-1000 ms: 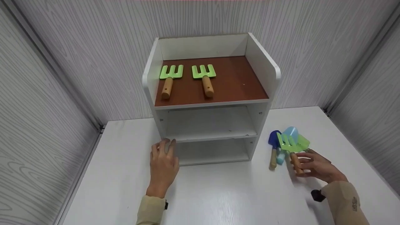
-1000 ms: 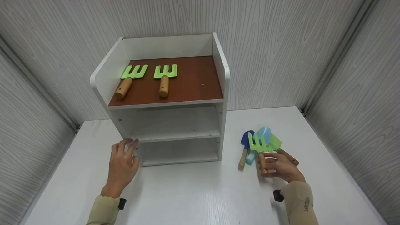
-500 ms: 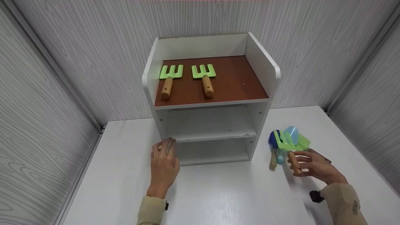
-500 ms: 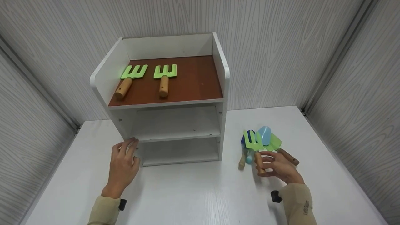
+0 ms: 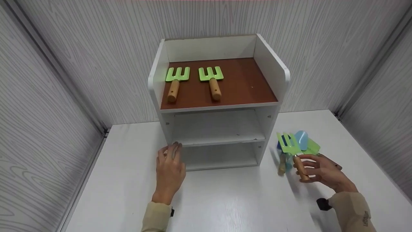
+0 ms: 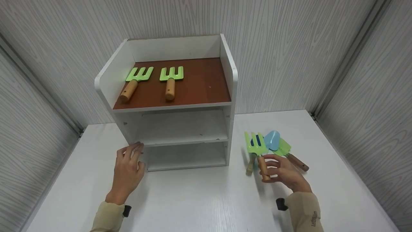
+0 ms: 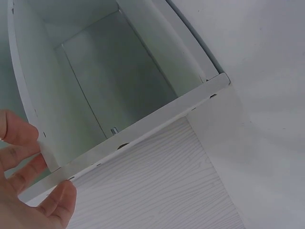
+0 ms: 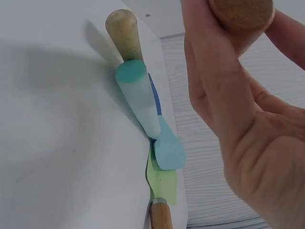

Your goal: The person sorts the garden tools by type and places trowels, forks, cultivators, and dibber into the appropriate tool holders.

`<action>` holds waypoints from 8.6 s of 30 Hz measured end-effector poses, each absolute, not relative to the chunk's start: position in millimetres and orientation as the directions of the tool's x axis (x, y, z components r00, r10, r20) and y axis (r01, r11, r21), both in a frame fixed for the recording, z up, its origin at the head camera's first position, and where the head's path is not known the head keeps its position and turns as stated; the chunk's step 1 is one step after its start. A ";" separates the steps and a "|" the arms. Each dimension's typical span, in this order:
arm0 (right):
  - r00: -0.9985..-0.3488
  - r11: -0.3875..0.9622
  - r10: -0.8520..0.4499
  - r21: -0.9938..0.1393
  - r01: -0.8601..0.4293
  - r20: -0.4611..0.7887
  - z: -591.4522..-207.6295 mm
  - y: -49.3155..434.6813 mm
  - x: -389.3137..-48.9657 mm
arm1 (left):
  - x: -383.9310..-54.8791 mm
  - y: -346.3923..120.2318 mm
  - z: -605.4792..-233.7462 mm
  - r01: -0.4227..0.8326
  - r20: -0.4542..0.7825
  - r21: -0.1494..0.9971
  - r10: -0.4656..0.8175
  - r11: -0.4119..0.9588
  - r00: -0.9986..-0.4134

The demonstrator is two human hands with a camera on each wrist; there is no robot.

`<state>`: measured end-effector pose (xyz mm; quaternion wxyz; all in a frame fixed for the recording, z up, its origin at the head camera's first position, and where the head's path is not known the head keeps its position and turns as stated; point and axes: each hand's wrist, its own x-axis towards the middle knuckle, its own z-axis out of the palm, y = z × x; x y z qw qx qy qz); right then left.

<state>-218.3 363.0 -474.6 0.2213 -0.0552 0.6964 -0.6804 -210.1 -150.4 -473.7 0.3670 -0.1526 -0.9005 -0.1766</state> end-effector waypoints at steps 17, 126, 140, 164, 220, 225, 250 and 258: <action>-0.901 0.038 -0.428 -0.998 0.058 -0.069 -466.5 350.1 -209.4 | -210.9 -150.0 -474.4 0.415 0.721 0.222 0.138 0.883 -0.679; -0.804 -0.080 -0.538 -0.964 -0.253 0.255 -433.4 265.9 -222.5 | -211.0 -149.0 -476.5 0.413 0.724 0.219 0.137 0.884 -0.676; -0.868 0.017 -0.430 -0.959 -0.284 0.249 -403.9 248.4 -209.8 | -210.4 -149.4 -476.7 0.403 0.713 0.222 0.134 0.888 -0.688; -0.957 0.118 -0.184 -0.961 -0.249 0.225 -365.6 221.3 -194.2 | -210.1 -148.6 -475.7 0.410 0.707 0.223 0.143 0.884 -0.693; -0.916 0.215 0.020 -0.897 -0.387 0.400 -294.2 174.0 -238.1 | -210.8 -148.6 -475.0 0.414 0.734 0.199 0.146 0.888 -0.664; -0.778 0.421 0.099 -0.735 -0.532 0.620 -300.0 160.6 -251.3 | -211.6 -148.9 -475.6 0.419 0.739 0.201 0.144 0.885 -0.658; -0.892 0.269 0.109 -0.876 -0.399 0.439 -311.4 199.6 -232.0 | -208.7 -152.9 -474.0 0.407 0.720 0.216 0.136 0.888 -0.681; -0.986 0.342 -0.076 -0.925 -0.165 0.148 -326.6 235.1 -240.6 | -209.7 -152.7 -473.6 0.406 0.723 0.212 0.137 0.889 -0.678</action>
